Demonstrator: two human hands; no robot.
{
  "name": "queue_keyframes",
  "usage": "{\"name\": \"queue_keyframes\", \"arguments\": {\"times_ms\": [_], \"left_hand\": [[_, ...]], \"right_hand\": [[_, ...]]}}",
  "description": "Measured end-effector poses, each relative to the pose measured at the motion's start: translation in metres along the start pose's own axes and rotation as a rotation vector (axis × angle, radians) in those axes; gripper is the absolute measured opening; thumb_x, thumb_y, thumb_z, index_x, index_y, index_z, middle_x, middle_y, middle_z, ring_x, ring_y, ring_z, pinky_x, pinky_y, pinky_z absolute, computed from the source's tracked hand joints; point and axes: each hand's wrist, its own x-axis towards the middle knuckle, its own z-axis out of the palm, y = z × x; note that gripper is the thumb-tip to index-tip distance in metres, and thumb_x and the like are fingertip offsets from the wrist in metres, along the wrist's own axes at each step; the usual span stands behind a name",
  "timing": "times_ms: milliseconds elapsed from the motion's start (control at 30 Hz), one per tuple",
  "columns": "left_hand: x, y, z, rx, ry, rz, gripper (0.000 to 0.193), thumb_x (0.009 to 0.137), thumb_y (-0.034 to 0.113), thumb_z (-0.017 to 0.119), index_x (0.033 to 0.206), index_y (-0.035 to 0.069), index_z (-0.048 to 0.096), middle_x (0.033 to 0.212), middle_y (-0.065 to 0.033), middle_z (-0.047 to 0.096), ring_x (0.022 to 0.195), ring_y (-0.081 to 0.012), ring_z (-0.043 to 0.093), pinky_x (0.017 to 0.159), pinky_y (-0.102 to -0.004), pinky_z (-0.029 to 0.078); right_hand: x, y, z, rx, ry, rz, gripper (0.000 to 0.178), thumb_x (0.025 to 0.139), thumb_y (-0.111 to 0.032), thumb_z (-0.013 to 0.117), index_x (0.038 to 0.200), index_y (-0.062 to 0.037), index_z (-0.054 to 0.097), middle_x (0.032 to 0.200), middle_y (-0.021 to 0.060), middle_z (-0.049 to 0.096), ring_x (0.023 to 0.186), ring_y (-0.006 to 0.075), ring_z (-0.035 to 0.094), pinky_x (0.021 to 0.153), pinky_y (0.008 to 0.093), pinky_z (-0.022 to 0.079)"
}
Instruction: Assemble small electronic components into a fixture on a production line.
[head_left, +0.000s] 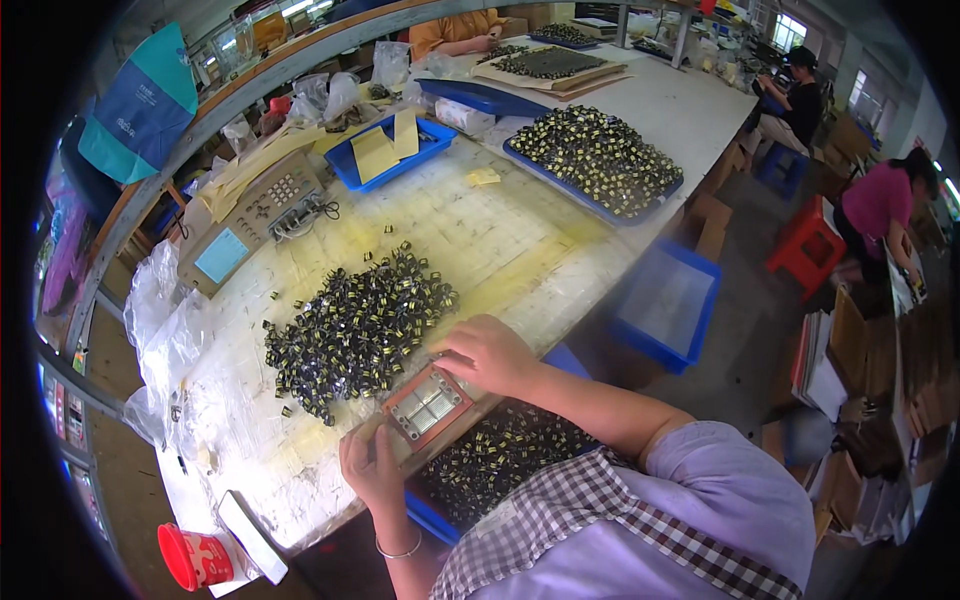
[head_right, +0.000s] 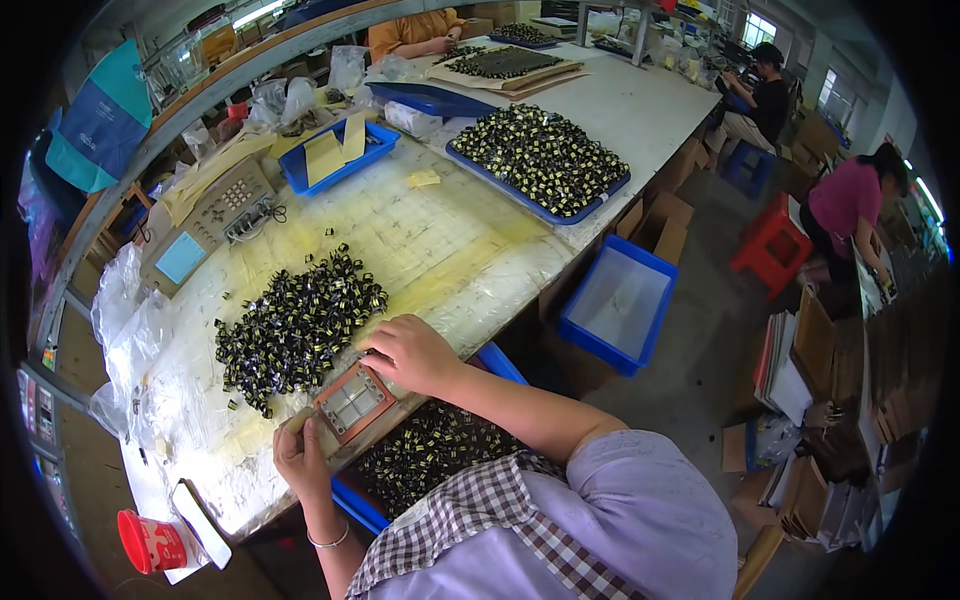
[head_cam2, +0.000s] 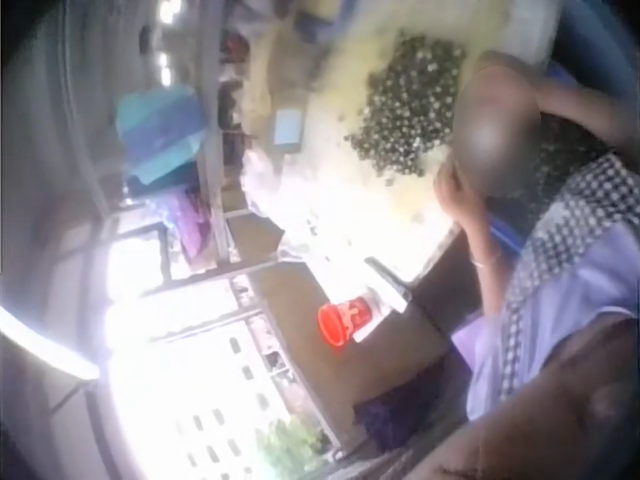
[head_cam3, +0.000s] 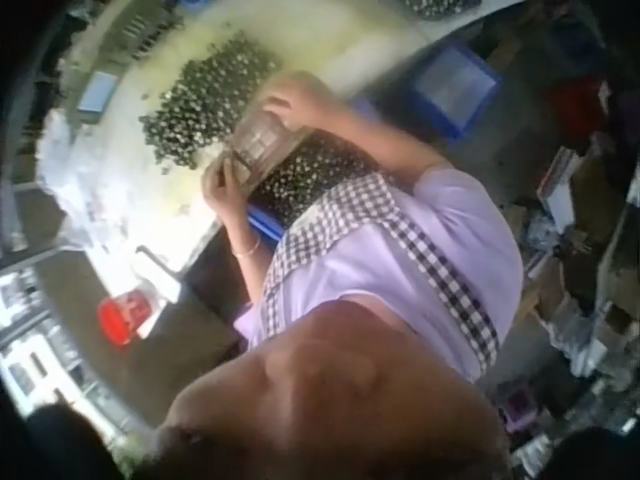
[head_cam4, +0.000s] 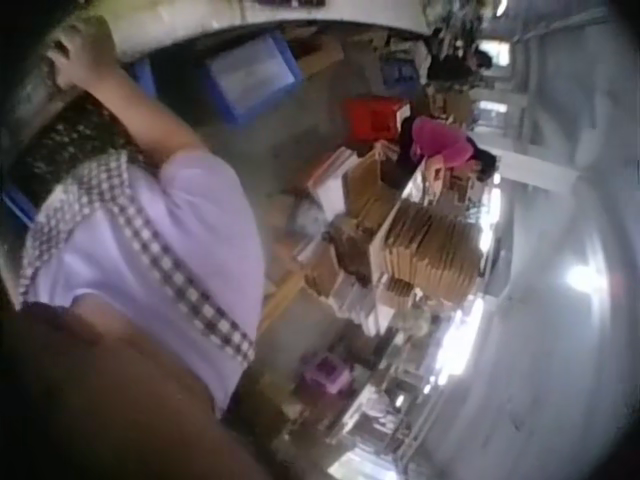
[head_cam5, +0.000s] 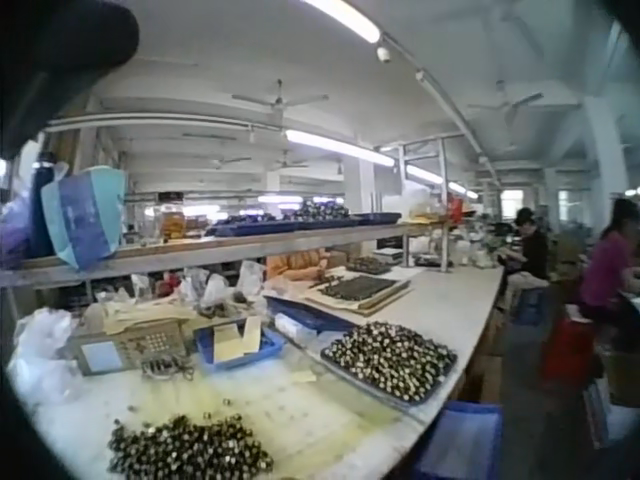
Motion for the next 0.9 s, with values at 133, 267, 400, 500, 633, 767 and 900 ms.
{"name": "queue_keyframes", "arguments": {"times_ms": [133, 267, 400, 500, 633, 767, 900], "left_hand": [[0.002, 0.002, 0.002, -0.008, -0.002, 0.000, 0.012, 0.086, 0.003, 0.063, 0.095, -0.001, 0.069, 0.078, -0.0053, 0.060, 0.070, -0.0132, 0.052, 0.064, -0.0255, 0.042], [0.006, 0.005, 0.000, 0.008, -0.011, 0.012, 0.011, 0.085, 0.003, 0.063, 0.095, -0.001, 0.069, 0.082, -0.0085, 0.063, 0.073, -0.0166, 0.056, 0.066, -0.0273, 0.045], [-0.002, 0.008, -0.014, -0.006, 0.013, -0.053, 0.011, 0.084, 0.005, 0.065, 0.093, 0.000, 0.069, 0.085, -0.0107, 0.065, 0.076, -0.0209, 0.059, 0.068, -0.0306, 0.045], [-0.002, 0.000, -0.010, 0.028, -0.055, -0.025, 0.012, 0.082, 0.009, 0.066, 0.093, 0.005, 0.070, 0.082, -0.0092, 0.063, 0.076, -0.0253, 0.056, 0.070, -0.0376, 0.044], [0.003, 0.007, 0.003, 0.032, -0.011, 0.017, 0.014, 0.080, 0.016, 0.069, 0.090, 0.008, 0.067, 0.078, -0.0093, 0.059, 0.078, -0.0299, 0.056, 0.070, -0.0390, 0.045], [-0.001, 0.005, 0.001, -0.049, 0.093, 0.043, 0.014, 0.078, 0.016, 0.069, 0.090, 0.008, 0.067, 0.077, -0.0084, 0.058, 0.076, -0.0290, 0.056, 0.070, -0.0389, 0.045], [0.003, 0.006, 0.001, -0.050, 0.106, 0.086, 0.014, 0.078, 0.015, 0.070, 0.090, 0.008, 0.067, 0.077, -0.0081, 0.059, 0.075, -0.0290, 0.056, 0.070, -0.0384, 0.045]], "right_hand": [[0.001, 0.001, -0.001, -0.009, 0.018, -0.004, 0.017, 0.081, -0.023, 0.069, 0.091, -0.0098, 0.064, 0.084, 0.0064, 0.063, 0.083, 0.0273, 0.060, 0.079, 0.0385, 0.047], [0.003, 0.004, 0.001, 0.011, 0.018, -0.010, 0.017, 0.080, -0.023, 0.070, 0.089, -0.0097, 0.064, 0.083, 0.0066, 0.063, 0.083, 0.0274, 0.060, 0.077, 0.0384, 0.047], [0.005, -0.006, 0.017, 0.007, -0.008, -0.022, 0.017, 0.077, -0.020, 0.072, 0.091, -0.0120, 0.067, 0.082, 0.0071, 0.063, 0.080, 0.0291, 0.059, 0.074, 0.0393, 0.046], [-0.005, -0.004, 0.017, 0.027, -0.008, 0.009, 0.018, 0.082, -0.014, 0.069, 0.097, -0.0047, 0.067, 0.085, 0.0122, 0.063, 0.079, 0.0277, 0.059, 0.072, 0.0370, 0.047], [-0.005, 0.005, -0.002, -0.034, -0.069, 0.173, 0.018, 0.083, -0.005, 0.068, 0.101, -0.0041, 0.067, 0.080, 0.0035, 0.057, 0.068, 0.0139, 0.049, 0.063, 0.0266, 0.042], [0.001, 0.000, 0.005, 0.008, -0.064, 0.102, 0.017, 0.081, -0.004, 0.068, 0.097, -0.0037, 0.067, 0.079, 0.0052, 0.057, 0.068, 0.0164, 0.052, 0.061, 0.0275, 0.043], [0.000, 0.003, 0.000, -0.073, -0.079, 0.116, 0.016, 0.082, -0.004, 0.068, 0.097, -0.0029, 0.067, 0.080, 0.0059, 0.057, 0.069, 0.0162, 0.053, 0.060, 0.0277, 0.044]]}}
